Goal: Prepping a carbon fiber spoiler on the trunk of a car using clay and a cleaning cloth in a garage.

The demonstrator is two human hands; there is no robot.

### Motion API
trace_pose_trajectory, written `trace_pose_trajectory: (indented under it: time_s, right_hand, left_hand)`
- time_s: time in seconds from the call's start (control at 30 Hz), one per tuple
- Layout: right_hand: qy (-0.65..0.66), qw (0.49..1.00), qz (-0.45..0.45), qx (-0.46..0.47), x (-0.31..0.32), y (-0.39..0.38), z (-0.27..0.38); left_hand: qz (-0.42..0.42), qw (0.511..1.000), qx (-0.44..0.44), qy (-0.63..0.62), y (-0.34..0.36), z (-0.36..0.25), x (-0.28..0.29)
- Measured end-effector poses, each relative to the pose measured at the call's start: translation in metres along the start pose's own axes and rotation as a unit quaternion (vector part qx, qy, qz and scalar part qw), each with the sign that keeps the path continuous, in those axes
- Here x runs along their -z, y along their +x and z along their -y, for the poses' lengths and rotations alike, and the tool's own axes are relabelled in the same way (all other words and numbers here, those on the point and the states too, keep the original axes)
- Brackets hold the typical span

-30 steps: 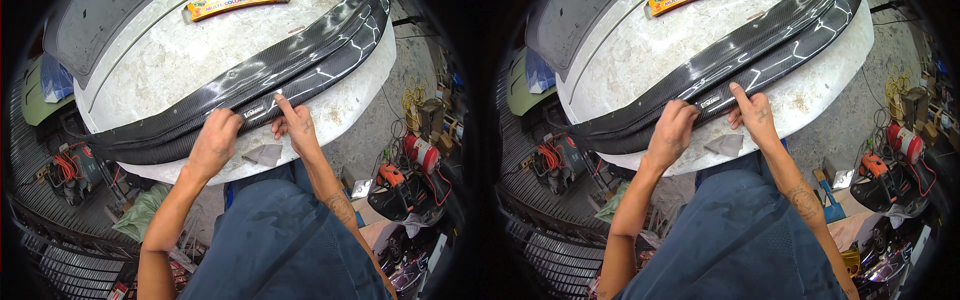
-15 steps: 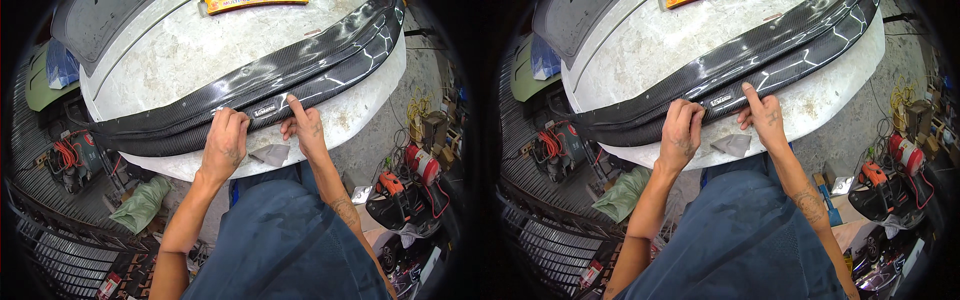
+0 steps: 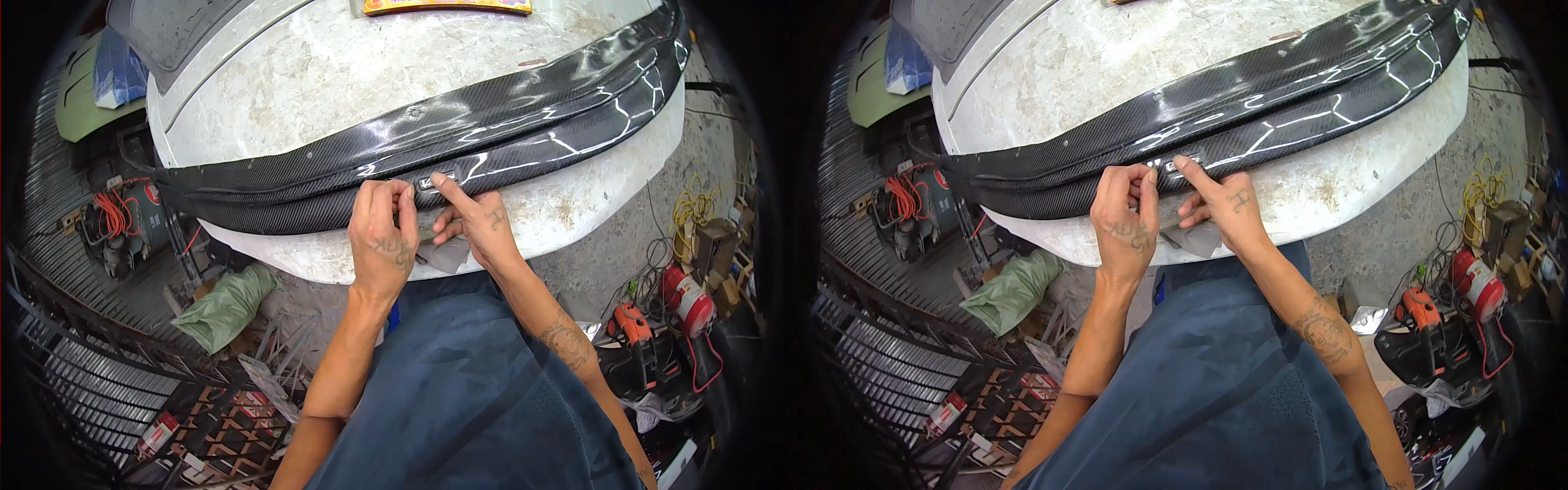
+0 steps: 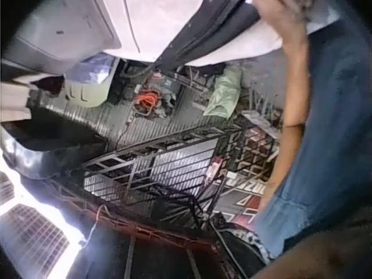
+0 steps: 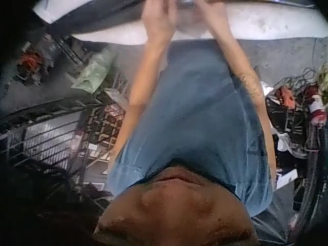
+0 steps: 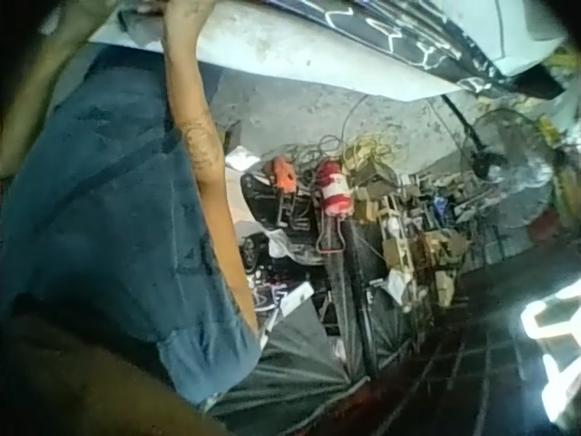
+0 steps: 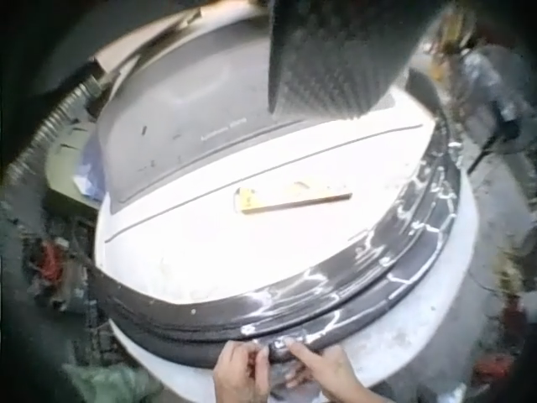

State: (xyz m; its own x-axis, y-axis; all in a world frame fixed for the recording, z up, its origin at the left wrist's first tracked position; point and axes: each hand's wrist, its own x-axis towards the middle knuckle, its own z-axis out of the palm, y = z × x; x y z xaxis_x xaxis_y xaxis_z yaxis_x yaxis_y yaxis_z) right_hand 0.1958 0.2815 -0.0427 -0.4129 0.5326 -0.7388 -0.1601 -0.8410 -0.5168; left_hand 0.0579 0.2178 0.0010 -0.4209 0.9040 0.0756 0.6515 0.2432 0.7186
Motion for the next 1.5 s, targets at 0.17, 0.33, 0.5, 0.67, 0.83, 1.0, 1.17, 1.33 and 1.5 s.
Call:
trace_pose_trajectory:
  time_s: [0.17,0.33,0.5,0.67,0.83,1.0,1.17,1.33,1.5]
  right_hand:
    - [0.016,1.000,0.020,-0.017,0.001,0.002,0.005]
    - [-0.104,0.979,0.143,-0.105,0.026,-0.008,0.021]
    - [-0.161,0.955,0.225,-0.104,0.026,-0.021,0.030]
    - [-0.201,0.936,0.271,-0.102,0.021,-0.015,0.026]
    - [-0.238,0.921,0.292,-0.102,0.021,-0.011,0.024]
    - [-0.242,0.914,0.297,-0.130,0.023,-0.010,0.025]
    - [-0.237,0.925,0.273,-0.112,0.024,-0.010,0.027]
    - [-0.193,0.935,0.279,-0.102,0.025,-0.009,0.028]
    - [-0.177,0.946,0.235,-0.133,0.039,-0.003,0.030]
  left_hand:
    - [-0.037,0.989,0.130,-0.063,-0.005,-0.012,-0.002]
    - [-0.059,0.908,0.314,-0.271,-0.029,-0.016,0.008]
    - [-0.074,0.832,0.380,-0.397,-0.055,-0.026,0.007]
    - [-0.106,0.827,0.355,-0.424,-0.060,-0.039,-0.004]
    - [-0.121,0.817,0.380,-0.416,-0.073,-0.030,0.000]
    - [-0.113,0.742,0.423,-0.507,-0.077,-0.025,-0.002]
    - [-0.091,0.842,0.395,-0.357,-0.064,-0.038,-0.006]
    - [-0.053,0.858,0.362,-0.361,-0.052,-0.032,0.000]
    - [-0.112,0.907,0.338,-0.224,-0.026,-0.021,0.001]
